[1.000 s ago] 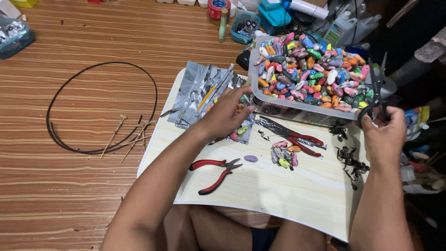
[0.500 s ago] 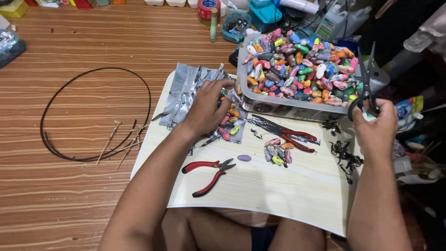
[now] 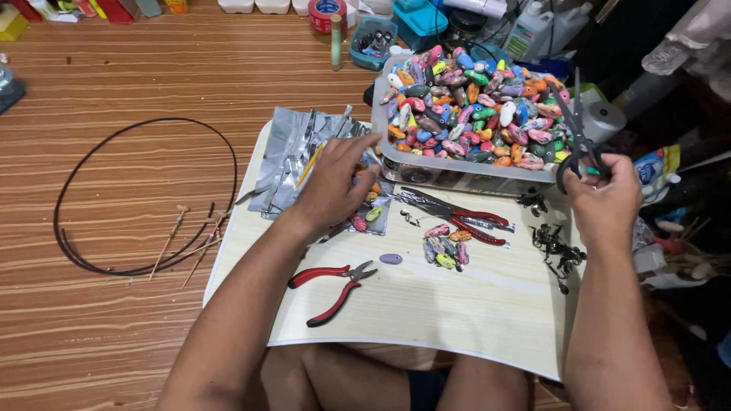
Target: Assembling fishing lures by attaching hooks and weights to soft plastic bodies using pliers
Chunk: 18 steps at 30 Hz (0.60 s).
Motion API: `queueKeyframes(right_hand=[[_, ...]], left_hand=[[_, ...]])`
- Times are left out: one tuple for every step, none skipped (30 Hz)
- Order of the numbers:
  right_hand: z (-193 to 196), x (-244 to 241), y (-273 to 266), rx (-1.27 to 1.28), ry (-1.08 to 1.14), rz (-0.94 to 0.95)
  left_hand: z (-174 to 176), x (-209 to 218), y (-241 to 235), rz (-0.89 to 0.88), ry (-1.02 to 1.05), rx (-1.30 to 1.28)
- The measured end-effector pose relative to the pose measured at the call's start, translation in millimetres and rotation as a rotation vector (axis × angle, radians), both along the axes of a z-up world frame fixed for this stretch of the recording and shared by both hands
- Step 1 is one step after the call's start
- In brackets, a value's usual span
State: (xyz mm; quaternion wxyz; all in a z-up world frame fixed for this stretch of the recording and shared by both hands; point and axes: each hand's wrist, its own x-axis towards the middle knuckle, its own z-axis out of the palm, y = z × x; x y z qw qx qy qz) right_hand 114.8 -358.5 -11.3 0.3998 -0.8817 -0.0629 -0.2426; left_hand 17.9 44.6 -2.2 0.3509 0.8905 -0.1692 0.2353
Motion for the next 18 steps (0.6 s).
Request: queueKeyframes(right_hand=[[5, -4, 4, 0.0, 0.001, -0.003], [11, -8, 8, -0.022, 0.041, -0.027], [16, -11, 12, -0.044, 0.081, -0.049], [17, -12, 12, -0.043, 0.082, -0.052], [17, -13, 12, -0.053, 0.084, -0.051], [18, -13, 12, -0.063, 0.086, -0.05], [17, -12, 11, -0.063, 0.085, -0.05], [16, -11, 10, -0.07, 0.082, -0.047], [15, -10, 9, -0.077, 0.079, -0.044], [12, -9, 7, -0.077, 0.078, -0.044], [10, -8, 6, -0.082, 0.049, -0.028], [7, -7, 4, -0.087, 0.019, -0.013], [12, -10, 8, -0.087, 0.02, -0.014], [17, -14, 12, -0.086, 0.04, -0.036], [22, -18, 17, -0.084, 0.059, -0.058], [21, -18, 16, -0.084, 0.059, -0.059], [21, -18, 16, -0.075, 0.044, -0.049], [21, -19, 15, -0.066, 0.029, -0.04]], left_hand=[[0, 1, 0, -0.003, 0.001, 0.0], [0, 1, 1, 0.007, 0.01, 0.007], [-1, 1, 2, 0.019, 0.02, 0.014], [-2, 1, 2, 0.016, 0.021, 0.014], [-2, 1, 2, 0.012, -0.003, 0.011], [-3, 0, 2, 0.008, -0.026, 0.008], [-3, 0, 2, 0.007, -0.026, 0.008], [-3, 0, 2, 0.008, -0.031, 0.01], [-3, 0, 2, 0.008, -0.035, 0.011], [-3, 0, 3, 0.008, -0.035, 0.011], [-2, 1, 3, 0.011, -0.033, 0.015], [-2, 1, 3, 0.013, -0.03, 0.018], [-3, 2, 4, 0.012, -0.03, 0.018], [-3, 3, 4, 0.022, -0.021, 0.028], [-3, 3, 5, 0.031, -0.013, 0.04], [-3, 3, 5, 0.03, -0.013, 0.041], [-2, 2, 5, 0.027, -0.018, 0.023], [-1, 1, 5, 0.023, -0.024, 0.005]])
